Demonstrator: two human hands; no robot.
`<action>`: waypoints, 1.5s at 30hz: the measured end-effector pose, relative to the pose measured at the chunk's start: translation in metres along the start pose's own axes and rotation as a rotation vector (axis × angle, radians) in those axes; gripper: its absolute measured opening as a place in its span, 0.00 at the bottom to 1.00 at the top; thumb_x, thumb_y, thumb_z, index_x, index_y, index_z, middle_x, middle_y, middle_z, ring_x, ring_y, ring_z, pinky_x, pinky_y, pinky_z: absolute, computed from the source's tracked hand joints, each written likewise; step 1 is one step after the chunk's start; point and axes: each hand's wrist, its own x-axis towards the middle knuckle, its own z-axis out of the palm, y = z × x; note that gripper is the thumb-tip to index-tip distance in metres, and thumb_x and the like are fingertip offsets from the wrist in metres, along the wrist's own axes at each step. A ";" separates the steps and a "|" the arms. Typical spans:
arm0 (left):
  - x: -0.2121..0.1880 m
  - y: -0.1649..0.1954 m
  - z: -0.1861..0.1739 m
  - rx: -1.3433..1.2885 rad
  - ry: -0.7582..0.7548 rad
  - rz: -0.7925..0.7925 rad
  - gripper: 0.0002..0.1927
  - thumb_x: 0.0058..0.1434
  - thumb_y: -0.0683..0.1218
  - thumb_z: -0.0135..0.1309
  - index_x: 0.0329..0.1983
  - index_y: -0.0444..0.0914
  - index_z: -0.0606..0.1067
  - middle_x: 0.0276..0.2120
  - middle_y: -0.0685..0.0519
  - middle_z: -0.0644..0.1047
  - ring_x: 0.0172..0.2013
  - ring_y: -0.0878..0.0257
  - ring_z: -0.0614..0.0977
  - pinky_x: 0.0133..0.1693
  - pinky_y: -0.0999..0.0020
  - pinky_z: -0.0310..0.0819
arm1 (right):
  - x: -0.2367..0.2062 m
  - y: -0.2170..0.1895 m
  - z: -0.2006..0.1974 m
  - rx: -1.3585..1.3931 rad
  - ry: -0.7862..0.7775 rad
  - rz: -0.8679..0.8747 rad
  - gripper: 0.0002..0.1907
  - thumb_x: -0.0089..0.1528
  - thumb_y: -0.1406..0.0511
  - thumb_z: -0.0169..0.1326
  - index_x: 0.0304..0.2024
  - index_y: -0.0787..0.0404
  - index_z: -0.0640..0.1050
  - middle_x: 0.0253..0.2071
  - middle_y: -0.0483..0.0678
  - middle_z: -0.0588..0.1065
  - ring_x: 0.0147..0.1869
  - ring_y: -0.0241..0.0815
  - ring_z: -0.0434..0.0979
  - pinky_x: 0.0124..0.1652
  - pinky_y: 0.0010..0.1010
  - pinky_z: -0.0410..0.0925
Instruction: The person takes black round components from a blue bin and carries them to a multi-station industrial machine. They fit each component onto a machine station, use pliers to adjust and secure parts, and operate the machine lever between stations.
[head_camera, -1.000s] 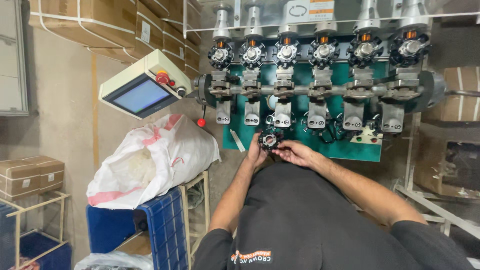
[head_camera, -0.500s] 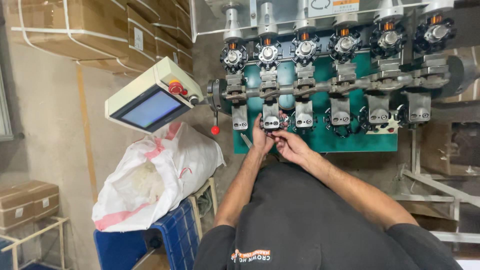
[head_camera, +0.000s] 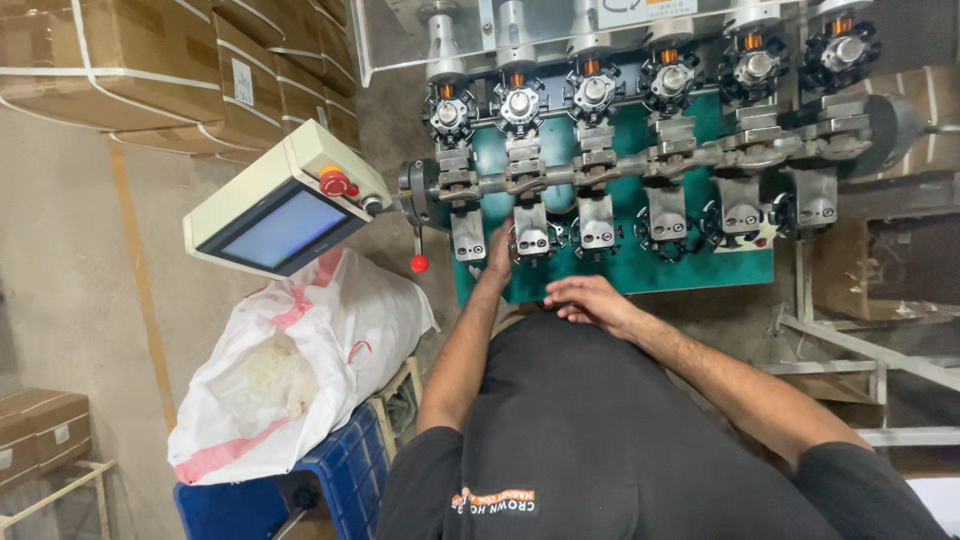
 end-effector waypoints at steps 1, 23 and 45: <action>0.001 -0.002 0.001 0.283 0.219 0.049 0.32 0.69 0.62 0.38 0.63 0.34 0.69 0.49 0.41 0.78 0.43 0.49 0.81 0.44 0.55 0.78 | -0.004 0.005 -0.011 -0.042 0.031 0.011 0.13 0.65 0.67 0.55 0.52 0.63 0.78 0.44 0.48 0.82 0.34 0.30 0.79 0.33 0.20 0.71; -0.042 -0.025 0.141 -0.516 -0.155 0.021 0.18 0.69 0.50 0.46 0.57 0.36 0.72 0.49 0.46 0.78 0.46 0.54 0.82 0.46 0.57 0.81 | -0.026 -0.011 -0.132 0.339 -0.058 0.192 0.10 0.67 0.59 0.48 0.42 0.58 0.73 0.45 0.57 0.84 0.38 0.41 0.80 0.34 0.28 0.73; -0.046 0.025 -0.067 -0.809 -0.346 -0.001 0.42 0.75 0.70 0.30 0.58 0.29 0.75 0.46 0.42 0.80 0.40 0.54 0.83 0.45 0.60 0.78 | 0.101 -0.004 0.130 0.598 -0.138 -0.052 0.01 0.64 0.70 0.56 0.38 0.61 0.78 0.29 0.40 0.75 0.27 0.29 0.72 0.25 0.18 0.63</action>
